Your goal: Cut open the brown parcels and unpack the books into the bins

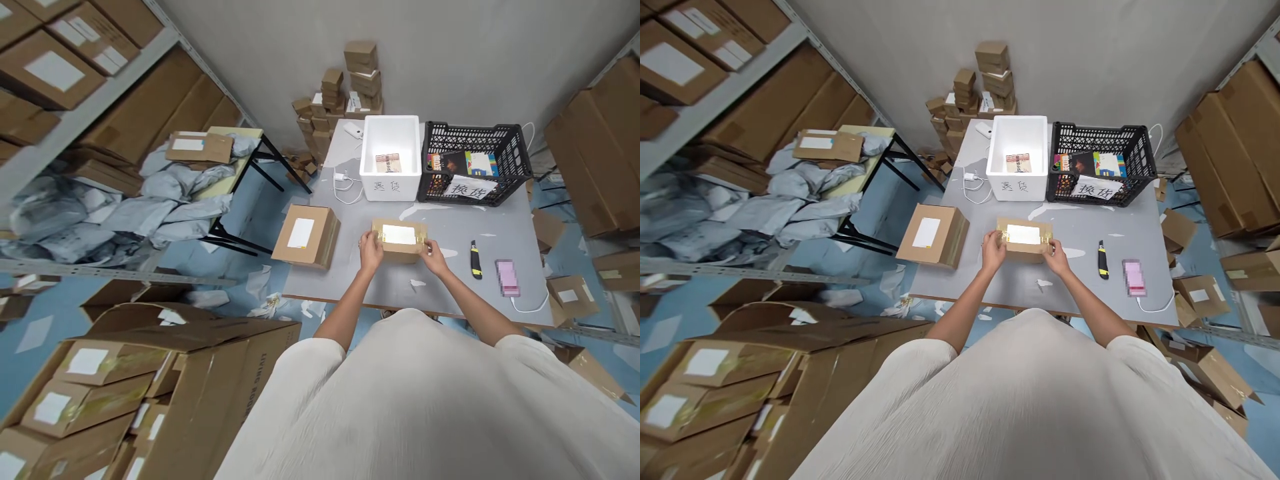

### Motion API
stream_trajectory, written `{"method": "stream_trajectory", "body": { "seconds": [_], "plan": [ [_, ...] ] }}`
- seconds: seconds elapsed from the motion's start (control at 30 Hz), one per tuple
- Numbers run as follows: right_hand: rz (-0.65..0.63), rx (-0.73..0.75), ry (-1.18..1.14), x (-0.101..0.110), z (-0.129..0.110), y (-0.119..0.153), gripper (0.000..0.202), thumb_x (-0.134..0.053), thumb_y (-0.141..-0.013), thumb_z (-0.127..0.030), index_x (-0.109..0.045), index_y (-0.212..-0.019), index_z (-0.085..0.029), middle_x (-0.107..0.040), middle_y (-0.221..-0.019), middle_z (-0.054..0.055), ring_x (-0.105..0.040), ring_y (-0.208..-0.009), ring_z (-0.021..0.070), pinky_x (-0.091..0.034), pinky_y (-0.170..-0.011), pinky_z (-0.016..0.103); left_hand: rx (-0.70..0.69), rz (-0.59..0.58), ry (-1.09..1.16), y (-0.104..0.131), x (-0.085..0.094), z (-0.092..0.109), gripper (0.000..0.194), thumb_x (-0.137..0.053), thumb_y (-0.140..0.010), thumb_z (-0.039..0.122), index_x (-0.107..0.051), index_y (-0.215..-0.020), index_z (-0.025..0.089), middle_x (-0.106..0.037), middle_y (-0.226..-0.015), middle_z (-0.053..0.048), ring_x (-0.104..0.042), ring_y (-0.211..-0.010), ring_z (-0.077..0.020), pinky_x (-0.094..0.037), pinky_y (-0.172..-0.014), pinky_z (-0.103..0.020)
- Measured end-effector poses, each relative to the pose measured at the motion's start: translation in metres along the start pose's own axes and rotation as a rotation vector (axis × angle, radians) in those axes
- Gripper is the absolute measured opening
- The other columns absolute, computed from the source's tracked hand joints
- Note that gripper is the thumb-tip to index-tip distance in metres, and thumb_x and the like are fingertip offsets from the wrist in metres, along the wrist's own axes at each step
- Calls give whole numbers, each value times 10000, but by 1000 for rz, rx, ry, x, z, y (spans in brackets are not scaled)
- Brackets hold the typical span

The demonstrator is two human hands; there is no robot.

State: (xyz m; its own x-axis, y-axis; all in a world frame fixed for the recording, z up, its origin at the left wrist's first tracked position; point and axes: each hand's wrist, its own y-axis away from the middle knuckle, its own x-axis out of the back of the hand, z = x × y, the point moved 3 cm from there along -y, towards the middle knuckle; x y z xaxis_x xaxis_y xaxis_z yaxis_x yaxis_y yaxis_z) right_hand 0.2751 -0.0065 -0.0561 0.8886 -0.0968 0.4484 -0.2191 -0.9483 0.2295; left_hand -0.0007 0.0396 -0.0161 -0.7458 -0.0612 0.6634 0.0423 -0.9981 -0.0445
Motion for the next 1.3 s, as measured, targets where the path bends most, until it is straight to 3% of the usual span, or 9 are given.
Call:
{"method": "stream_trajectory", "body": {
  "seconds": [0.1, 0.2, 0.47, 0.6, 0.7, 0.8, 0.93, 1.07, 1.3],
  "plan": [
    [48, 37, 33, -5, -11, 5, 574, -688, -842, -427, -620, -1390, -266, -740, -1423, 124, -720, -1209, 319, -604, -1060, 509, 43, 8, 42, 6, 1, -14, 516, -659, -869, 90, -697, -1358, 250, -630, -1412, -149, -614, -1407, -340, -472, -1285, -546],
    [111, 63, 101, 7, -14, 12, 577, -656, -856, -412, -637, -1407, -243, -733, -1426, 146, -703, -1220, 335, -599, -1069, 527, 33, -1, 101, 13, -7, -14, 463, -683, -876, 101, -719, -1312, 254, -615, -1403, -141, -624, -1399, -329, -490, -1280, -530],
    [286, 19, 212, 68, 23, 35, 561, -604, -890, -420, -630, -1408, -206, -707, -1418, 176, -675, -1248, 338, -562, -1123, 552, -24, -143, 183, 26, -64, 24, 420, -710, -861, 96, -736, -1251, 251, -580, -1396, -128, -601, -1417, -323, -492, -1278, -519],
    [268, -2, 223, 86, 43, 40, 569, -630, -867, -407, -637, -1396, -196, -701, -1422, 187, -673, -1263, 342, -532, -1169, 567, -19, -192, 108, 37, -84, 37, 427, -698, -855, 87, -736, -1252, 242, -581, -1406, -146, -623, -1357, -354, -507, -1229, -578],
    [208, 9, 187, 92, 50, 38, 564, -636, -876, -424, -638, -1399, -212, -691, -1454, 178, -705, -1200, 321, -548, -1148, 553, -10, -177, 5, 43, -88, 46, 450, -654, -891, 104, -718, -1308, 259, -554, -1503, -177, -575, -1404, -407, -494, -1192, -641],
    [177, -20, 101, 98, 55, 32, 505, -612, -908, -463, -641, -1353, -225, -713, -1431, 161, -740, -1111, 300, -582, -1087, 540, -86, -188, -89, 48, -89, 60, 458, -622, -925, 130, -699, -1354, 270, -510, -1613, -187, -481, -1511, -430, -447, -1215, -665],
    [242, -114, 30, 116, 73, 27, 478, -607, -906, -454, -635, -1323, -223, -737, -1380, 163, -753, -1102, 302, -589, -1072, 531, -234, -284, -134, 57, -96, 77, 456, -579, -976, 182, -672, -1412, 273, -599, -1542, -173, -515, -1484, -397, -441, -1233, -631],
    [302, -238, 130, 141, 105, 22, 485, -629, -860, -393, -662, -1300, -192, -715, -1385, 196, -736, -1144, 332, -572, -1095, 543, -274, -299, -170, 63, -98, 80, 468, -588, -989, 230, -662, -1450, 263, -632, -1509, -167, -538, -1468, -392, -441, -1252, -610],
    [189, -338, 349, 163, 152, -7, 412, -717, -845, -341, -733, -1231, -200, -675, -1324, 200, -671, -1232, 375, -541, -1109, 543, -259, -301, -217, 63, -98, 78, 458, -581, -996, 217, -687, -1440, 248, -673, -1478, -175, -580, -1458, -373, -442, -1278, -591]
  ]
}}
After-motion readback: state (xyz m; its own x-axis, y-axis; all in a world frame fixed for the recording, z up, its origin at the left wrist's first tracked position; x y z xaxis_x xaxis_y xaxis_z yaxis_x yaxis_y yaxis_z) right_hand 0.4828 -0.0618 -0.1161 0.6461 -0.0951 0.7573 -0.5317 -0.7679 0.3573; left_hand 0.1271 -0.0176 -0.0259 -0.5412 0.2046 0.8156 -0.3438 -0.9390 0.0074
